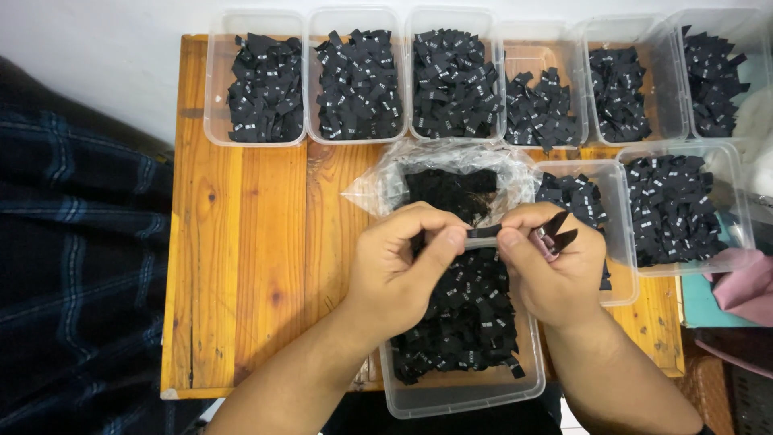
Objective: Trimming excess material from small black garment components using nippers
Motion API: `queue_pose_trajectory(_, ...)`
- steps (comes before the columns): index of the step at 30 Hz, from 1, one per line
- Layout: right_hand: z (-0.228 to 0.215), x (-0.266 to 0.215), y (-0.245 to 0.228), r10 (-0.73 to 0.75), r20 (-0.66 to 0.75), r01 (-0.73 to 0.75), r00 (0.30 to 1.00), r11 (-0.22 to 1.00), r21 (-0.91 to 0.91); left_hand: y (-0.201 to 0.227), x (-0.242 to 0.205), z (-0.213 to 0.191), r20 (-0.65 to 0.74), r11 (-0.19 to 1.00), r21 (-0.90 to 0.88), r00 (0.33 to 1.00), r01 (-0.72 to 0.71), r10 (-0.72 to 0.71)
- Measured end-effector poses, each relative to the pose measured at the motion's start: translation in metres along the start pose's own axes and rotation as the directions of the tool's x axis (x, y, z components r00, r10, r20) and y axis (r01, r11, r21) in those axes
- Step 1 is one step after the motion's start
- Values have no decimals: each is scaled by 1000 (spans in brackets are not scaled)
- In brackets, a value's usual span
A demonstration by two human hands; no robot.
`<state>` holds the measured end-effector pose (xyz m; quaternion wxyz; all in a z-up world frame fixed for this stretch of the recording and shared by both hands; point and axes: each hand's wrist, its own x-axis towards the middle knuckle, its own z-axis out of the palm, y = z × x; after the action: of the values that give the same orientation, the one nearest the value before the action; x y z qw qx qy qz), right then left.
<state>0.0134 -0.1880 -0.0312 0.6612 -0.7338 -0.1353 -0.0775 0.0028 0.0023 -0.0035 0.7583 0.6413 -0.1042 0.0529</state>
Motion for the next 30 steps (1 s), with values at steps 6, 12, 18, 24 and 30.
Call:
queue_pose_trajectory(6, 1, 2, 0, 39, -21, -37, 999, 996, 87, -7, -5, -3, 28, 968, -207, 990, 142, -139)
queue_pose_trajectory(12, 0, 3, 0, 39, 3, -39, 999, 992, 117, -12, -5, -3, 21, 947, -307, 996, 89, -86)
queue_pose_trajectory(18, -6, 7, 4, -19, -12, 21, 1000, 980, 197, -11, -6, -4, -98, 939, -335, 988, 78, -117)
queue_pose_trajectory(24, -23, 39, -45, 283, -49, -265, 958, 806, -530, -11, -7, -12, 151, 760, -639, 988, 118, -27)
queue_pose_trajectory(30, 0, 108, -54, 466, -12, -314, 885, 577, -754, 0, -9, -12, 261, 625, -749, 965, 219, -25)
